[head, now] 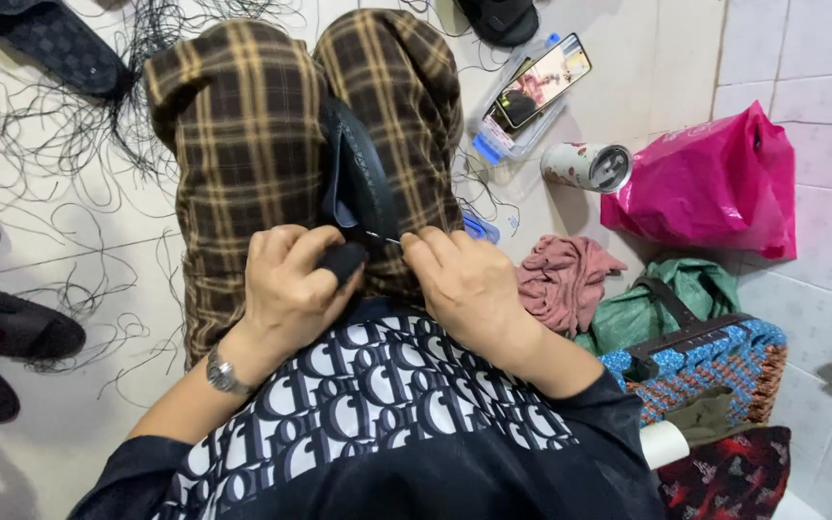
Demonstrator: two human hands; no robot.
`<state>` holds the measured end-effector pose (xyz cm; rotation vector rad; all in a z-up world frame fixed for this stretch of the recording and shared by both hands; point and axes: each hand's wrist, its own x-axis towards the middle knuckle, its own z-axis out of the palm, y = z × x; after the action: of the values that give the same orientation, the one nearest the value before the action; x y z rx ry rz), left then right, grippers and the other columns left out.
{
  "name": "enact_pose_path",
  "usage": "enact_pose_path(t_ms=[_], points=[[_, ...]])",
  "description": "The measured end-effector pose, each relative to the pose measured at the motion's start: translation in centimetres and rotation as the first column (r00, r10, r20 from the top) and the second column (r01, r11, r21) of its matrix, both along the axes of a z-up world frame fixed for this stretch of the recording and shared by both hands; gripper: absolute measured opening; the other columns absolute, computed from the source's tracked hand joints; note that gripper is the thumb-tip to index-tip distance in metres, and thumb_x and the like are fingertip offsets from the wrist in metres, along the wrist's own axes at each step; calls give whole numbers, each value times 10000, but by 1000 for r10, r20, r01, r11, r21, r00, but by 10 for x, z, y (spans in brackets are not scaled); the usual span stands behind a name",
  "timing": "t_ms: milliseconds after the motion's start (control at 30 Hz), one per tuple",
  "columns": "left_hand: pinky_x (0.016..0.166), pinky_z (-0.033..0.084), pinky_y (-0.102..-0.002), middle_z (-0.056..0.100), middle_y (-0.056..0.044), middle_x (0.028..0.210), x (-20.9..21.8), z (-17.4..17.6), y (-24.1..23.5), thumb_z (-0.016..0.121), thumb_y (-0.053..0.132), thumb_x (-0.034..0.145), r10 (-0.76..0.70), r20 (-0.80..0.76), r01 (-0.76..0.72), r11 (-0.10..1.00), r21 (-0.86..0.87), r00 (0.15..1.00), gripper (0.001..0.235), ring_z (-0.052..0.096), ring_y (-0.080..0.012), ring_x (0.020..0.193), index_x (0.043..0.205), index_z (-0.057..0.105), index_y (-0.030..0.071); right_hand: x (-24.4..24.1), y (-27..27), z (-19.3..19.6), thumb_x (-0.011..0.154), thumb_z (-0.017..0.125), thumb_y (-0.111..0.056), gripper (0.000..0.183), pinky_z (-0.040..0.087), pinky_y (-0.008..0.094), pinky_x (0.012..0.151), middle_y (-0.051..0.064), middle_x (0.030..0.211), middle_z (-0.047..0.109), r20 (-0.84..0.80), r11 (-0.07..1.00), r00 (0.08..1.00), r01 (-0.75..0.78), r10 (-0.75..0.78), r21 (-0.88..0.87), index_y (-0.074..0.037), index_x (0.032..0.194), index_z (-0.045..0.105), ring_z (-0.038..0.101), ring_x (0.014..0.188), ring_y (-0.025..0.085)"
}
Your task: The person sits on the floor and sews a black shoe using a needle and thread. They repeatedly insert the needle into the shoe's sole and pull the thread through to stitch the material.
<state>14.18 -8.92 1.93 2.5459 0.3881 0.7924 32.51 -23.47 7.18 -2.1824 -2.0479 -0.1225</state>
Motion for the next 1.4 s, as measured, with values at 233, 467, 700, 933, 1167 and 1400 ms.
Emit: enact_pose_path(t_ms=[233, 467, 700, 933, 1167, 1400], points=[[690, 522, -309, 681, -126, 1024, -7, 59, 12, 714, 16, 887, -44, 258, 261, 100, -960, 965, 110, 643, -176, 797, 986, 732, -29, 3, 3, 0, 928, 538, -159, 171, 494, 288, 603, -3, 912, 598, 9, 999, 999, -44, 45, -20, -172, 1073, 627, 625, 721, 191], [493, 497, -231, 680, -76, 559, 11, 28, -8, 793, 23, 842, 132, -99, -134, 298, -945, 986, 195, 611, -94, 530, 1036, 781, 45, 14, 11, -3, 950, 567, -166, 151, 514, 288, 610, -1, 888, 608, -74, 992, 989, -124, 125, 17, -193, 1083, 635, 634, 681, 186], [710, 560, -168, 746, -44, 1118, 7, 22, 8, 718, 96, 920, -185, 4, 69, 345, -936, 983, 319, 665, -57, 792, 1237, 689, 85, 25, -34, 88, 759, 602, -76, 774, 439, 357, 350, -53, 829, 559, -2, 835, 1000, 6, -8, -551, -326, 1484, 504, 573, 546, 157], [538, 491, -286, 720, -101, 1086, 12, -4, -10, 744, 23, 904, 27, 97, 57, 644, -763, 995, 636, 590, -162, 605, 1483, 482, 22, 9, -14, -14, 860, 775, -116, 118, 572, 345, 809, 113, 1018, 736, -940, 986, 340, 147, 19, 74, -91, 972, 800, 723, 891, 261], [532, 468, -273, 725, -98, 999, 15, -7, -6, 791, 6, 863, 61, 84, 21, 678, -735, 995, 653, 589, -156, 608, 1457, 520, 3, 5, -3, -12, 840, 817, -86, 74, 569, 375, 818, 130, 1020, 714, -964, 959, 230, 218, 129, 181, -68, 906, 788, 717, 893, 271], [515, 461, -256, 721, -103, 1006, 18, -7, -6, 816, 4, 839, 73, 68, 2, 670, -743, 995, 657, 584, -142, 613, 1433, 537, -24, 11, 4, -7, 957, 701, -112, 107, 560, 396, 756, 163, 958, 729, -978, 975, -48, 109, 201, 195, -34, 885, 712, 702, 822, 278]])
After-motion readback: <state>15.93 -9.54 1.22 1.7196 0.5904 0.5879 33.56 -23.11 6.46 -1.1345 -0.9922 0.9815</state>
